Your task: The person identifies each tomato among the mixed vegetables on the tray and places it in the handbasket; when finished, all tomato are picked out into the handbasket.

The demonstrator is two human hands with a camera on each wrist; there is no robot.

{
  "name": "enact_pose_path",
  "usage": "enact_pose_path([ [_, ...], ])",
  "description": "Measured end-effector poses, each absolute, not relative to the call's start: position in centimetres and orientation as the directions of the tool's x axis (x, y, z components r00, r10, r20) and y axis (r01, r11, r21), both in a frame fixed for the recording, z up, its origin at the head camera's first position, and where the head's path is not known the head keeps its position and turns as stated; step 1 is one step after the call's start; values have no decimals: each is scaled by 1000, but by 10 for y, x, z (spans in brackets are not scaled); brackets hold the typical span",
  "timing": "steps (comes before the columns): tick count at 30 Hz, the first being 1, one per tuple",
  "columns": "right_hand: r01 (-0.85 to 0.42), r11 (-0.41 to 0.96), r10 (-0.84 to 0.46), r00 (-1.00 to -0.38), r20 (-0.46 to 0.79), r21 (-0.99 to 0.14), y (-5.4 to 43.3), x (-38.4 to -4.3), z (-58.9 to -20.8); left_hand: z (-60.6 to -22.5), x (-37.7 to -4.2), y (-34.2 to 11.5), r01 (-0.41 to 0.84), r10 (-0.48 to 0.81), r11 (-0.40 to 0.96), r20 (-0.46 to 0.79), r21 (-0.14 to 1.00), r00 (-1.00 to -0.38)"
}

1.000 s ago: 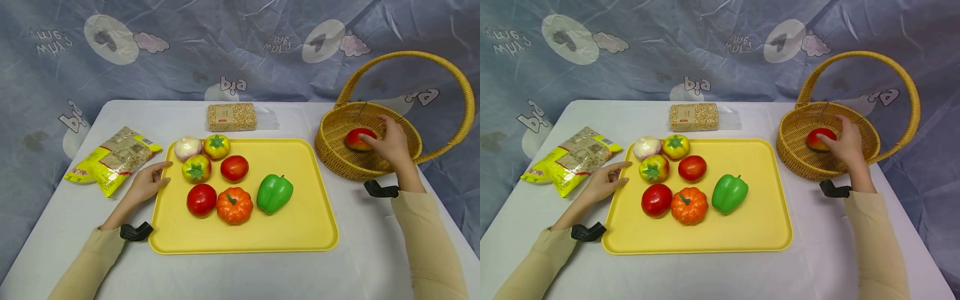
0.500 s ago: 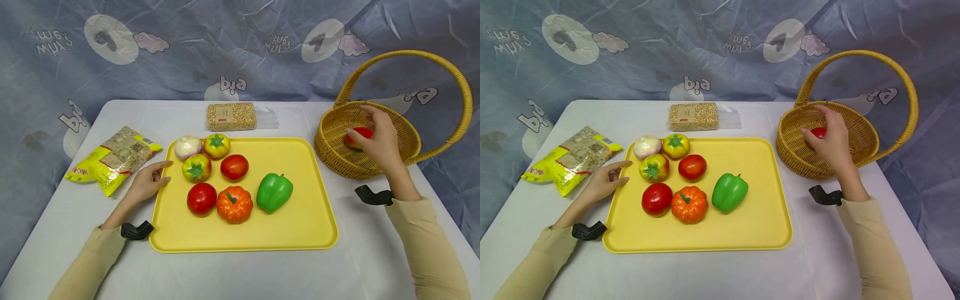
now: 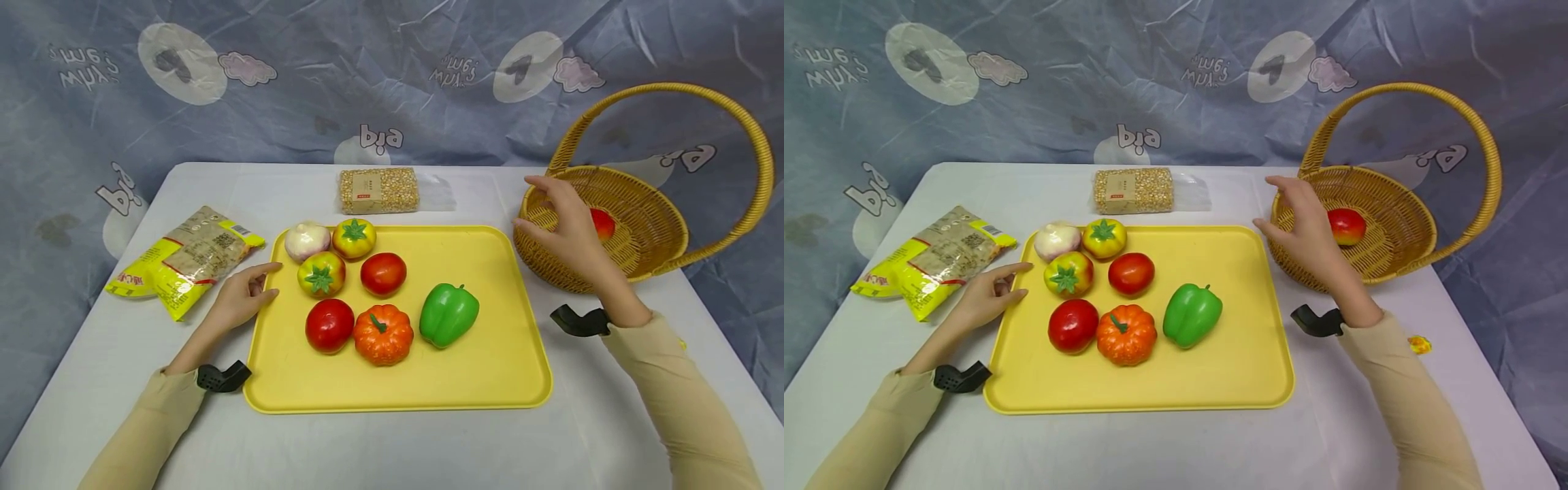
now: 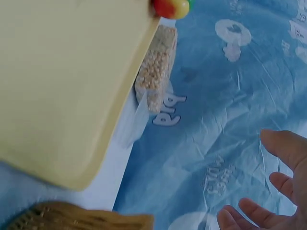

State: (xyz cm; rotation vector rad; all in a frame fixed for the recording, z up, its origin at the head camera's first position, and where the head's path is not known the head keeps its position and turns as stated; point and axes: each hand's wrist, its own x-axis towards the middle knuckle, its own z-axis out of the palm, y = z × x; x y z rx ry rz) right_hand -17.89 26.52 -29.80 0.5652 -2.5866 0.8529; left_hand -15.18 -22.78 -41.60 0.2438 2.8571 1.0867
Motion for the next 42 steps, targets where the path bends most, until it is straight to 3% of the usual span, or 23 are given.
enact_pose_path([
  [9, -575, 671, -430, -816, 387, -468, 233, -187, -306, -418, -152, -228, 135, 184, 733, -4, 667, -983],
  [22, -726, 518, -646, -679, 349, -453, 190, -201, -311, -420, -152, -230, 135, 186, 724, -2, 676, -983],
  [28, -737, 458, -742, -625, 243, -497, 172, -211, -315, -419, -152, -229, 130, 180, 725, -4, 676, -984],
  [42, -711, 350, -914, -402, -55, -610, 136, -234, -331, -416, -150, -228, 148, 181, 725, 21, 673, -983],
])
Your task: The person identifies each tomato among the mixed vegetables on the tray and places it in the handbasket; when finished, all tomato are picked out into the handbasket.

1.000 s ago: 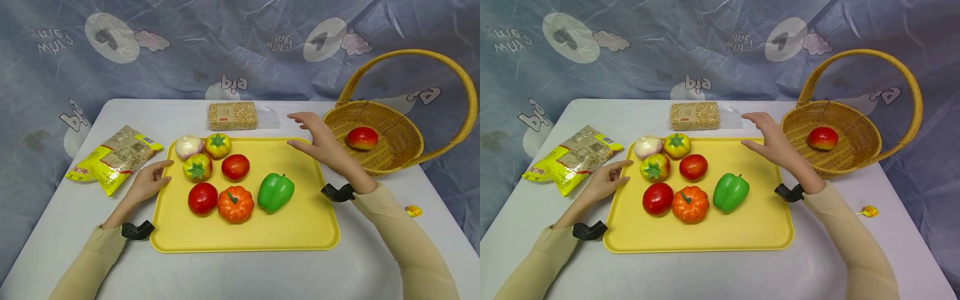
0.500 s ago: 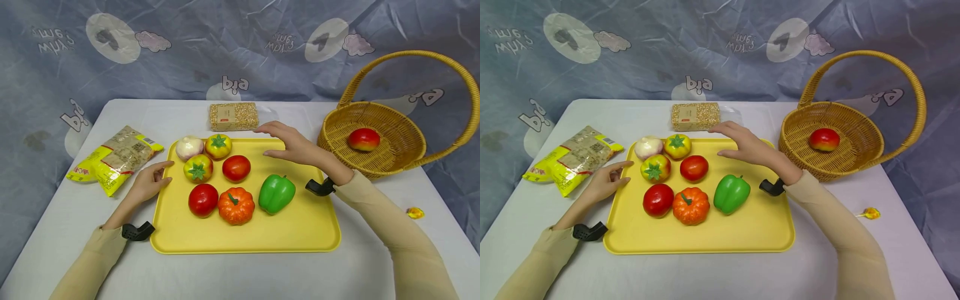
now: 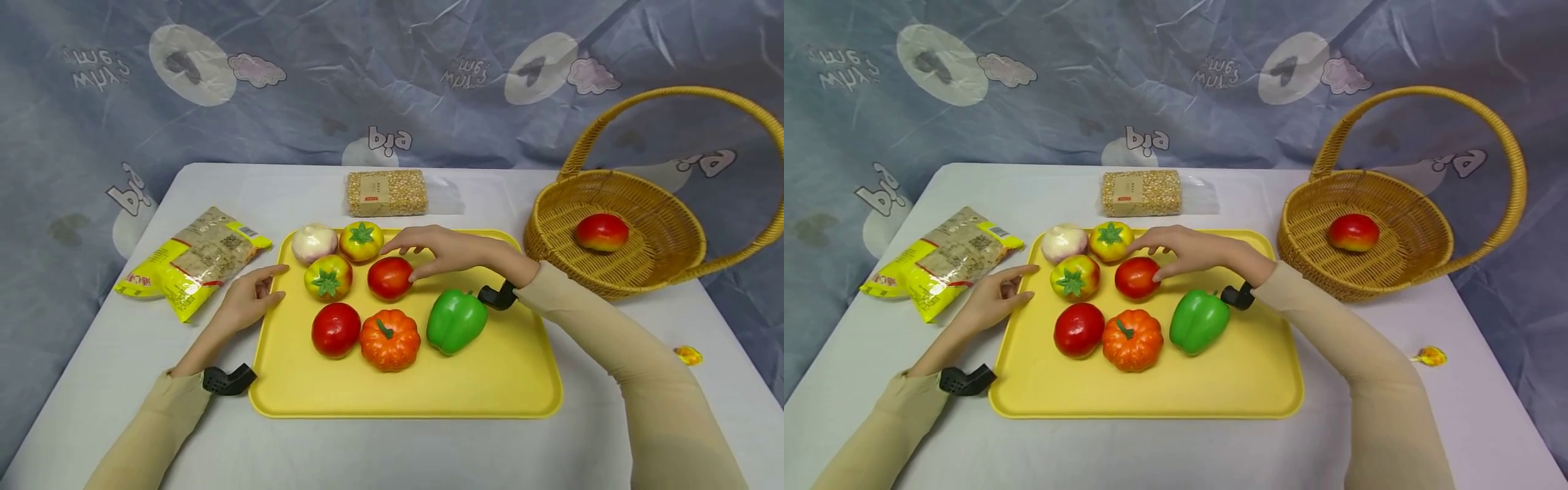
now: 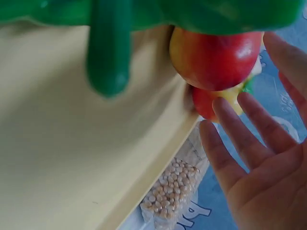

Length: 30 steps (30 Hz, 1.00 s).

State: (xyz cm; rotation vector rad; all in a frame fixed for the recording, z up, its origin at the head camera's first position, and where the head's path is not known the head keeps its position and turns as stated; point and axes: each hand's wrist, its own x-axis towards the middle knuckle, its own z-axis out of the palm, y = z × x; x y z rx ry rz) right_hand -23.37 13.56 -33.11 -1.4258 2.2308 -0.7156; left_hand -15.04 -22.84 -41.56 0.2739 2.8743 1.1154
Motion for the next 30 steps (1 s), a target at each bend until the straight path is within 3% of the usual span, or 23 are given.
enact_pose_path([
  [16, -717, 334, -942, -258, -212, -611, 120, -243, -340, -418, -153, -228, 140, 180, 726, 11, 674, -984],
  [30, -689, 398, -917, -329, -227, -606, 134, -243, -339, -415, -151, -228, 125, 173, 719, -1, 683, -985],
])
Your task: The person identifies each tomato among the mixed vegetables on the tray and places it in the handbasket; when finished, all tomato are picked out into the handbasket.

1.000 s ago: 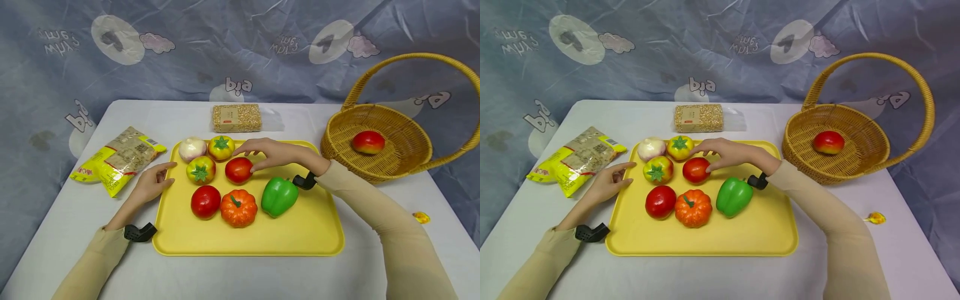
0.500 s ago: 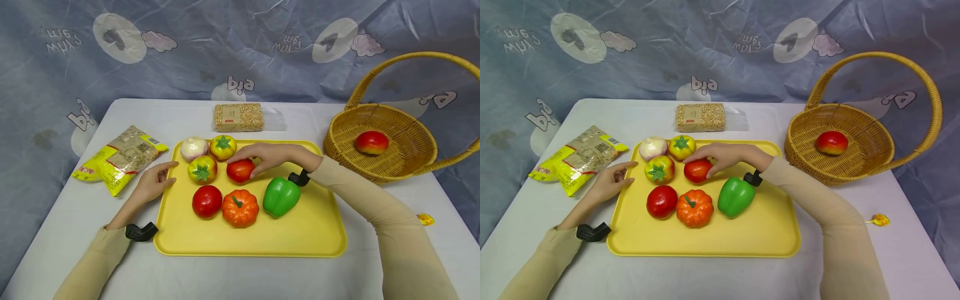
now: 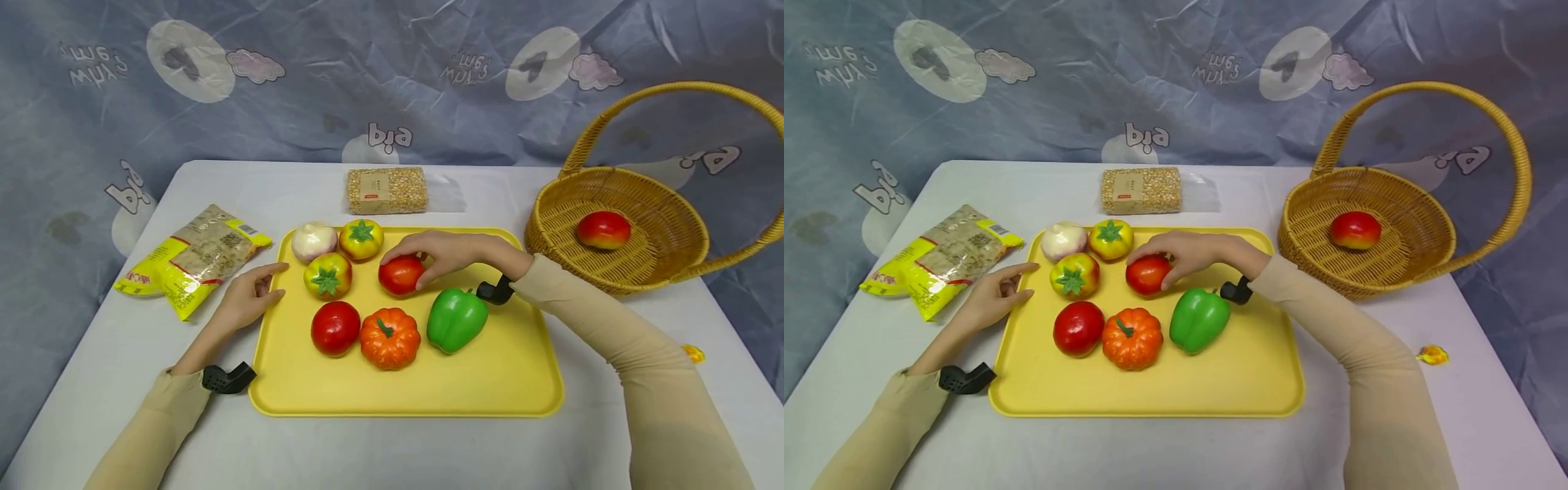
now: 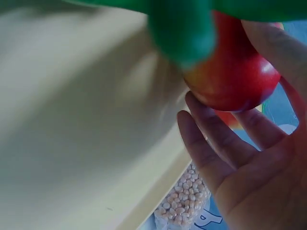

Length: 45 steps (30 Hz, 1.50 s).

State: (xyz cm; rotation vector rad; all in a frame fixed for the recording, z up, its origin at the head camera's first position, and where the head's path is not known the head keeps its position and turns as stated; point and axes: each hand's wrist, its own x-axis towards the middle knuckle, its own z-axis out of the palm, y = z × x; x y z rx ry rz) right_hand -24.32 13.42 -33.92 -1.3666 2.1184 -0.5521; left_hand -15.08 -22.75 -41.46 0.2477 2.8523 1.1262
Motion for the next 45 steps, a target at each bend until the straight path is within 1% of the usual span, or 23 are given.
enact_pose_path([
  [9, -711, 389, -907, -408, -107, -586, 149, -239, -329, -414, -152, -228, 129, 181, 716, -4, 686, -983],
  [13, -714, 394, -894, -445, -59, -579, 159, -231, -322, -413, -151, -228, 121, 180, 713, -13, 690, -984],
  [21, -734, 390, -865, -499, 52, -556, 182, -216, -308, -415, -150, -228, 123, 180, 724, -14, 679, -983],
  [30, -732, 429, -826, -555, 99, -529, 208, -204, -300, -417, -152, -229, 129, 182, 728, -8, 674, -983],
  [36, -674, 496, -775, -628, 71, -548, 228, -193, -292, -416, -152, -229, 131, 186, 730, -11, 670, -982],
  [45, -627, 611, -662, -740, 123, -482, 260, -181, -288, -416, -151, -228, 128, 181, 731, -10, 670, -983],
])
